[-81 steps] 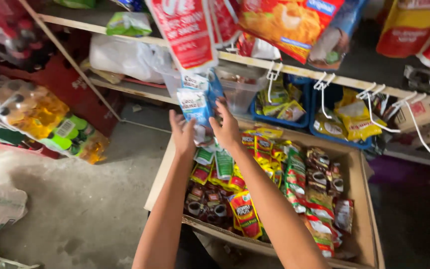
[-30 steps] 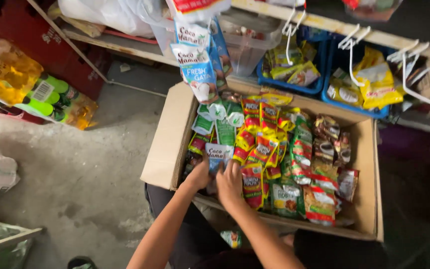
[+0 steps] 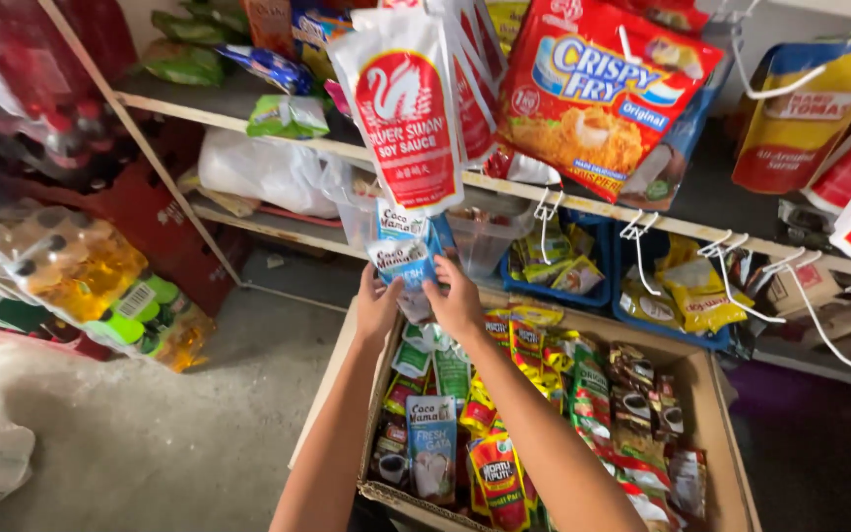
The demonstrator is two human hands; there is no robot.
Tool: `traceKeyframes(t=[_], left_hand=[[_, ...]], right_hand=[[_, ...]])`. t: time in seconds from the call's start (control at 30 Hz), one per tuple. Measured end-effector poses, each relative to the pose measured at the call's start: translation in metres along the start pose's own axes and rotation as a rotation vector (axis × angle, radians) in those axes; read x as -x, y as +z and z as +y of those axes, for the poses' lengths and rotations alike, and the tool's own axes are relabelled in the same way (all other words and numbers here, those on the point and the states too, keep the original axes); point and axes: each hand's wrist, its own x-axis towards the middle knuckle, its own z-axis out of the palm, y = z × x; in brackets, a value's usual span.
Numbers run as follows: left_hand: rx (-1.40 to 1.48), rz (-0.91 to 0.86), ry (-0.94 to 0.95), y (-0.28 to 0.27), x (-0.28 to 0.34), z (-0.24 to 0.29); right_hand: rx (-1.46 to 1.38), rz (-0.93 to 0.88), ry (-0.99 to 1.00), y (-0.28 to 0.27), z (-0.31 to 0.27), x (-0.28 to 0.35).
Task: Organizing and stocking small food packets from a box onto retail shelves.
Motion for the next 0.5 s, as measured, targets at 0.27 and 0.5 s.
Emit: traceKeyframes(t=[0.27,0.5], left_hand=[[-0.070,0.084,-0.027,0.000,0.043,0.061],[-0.001,0.161,0.028,0.004,0.083,0.112]], right_hand=[[-0.033,0.028,0.103,-0.006,-0.040,-0.004],[-0.103,0.048,0.030,-0.011,-0.063,0.003]])
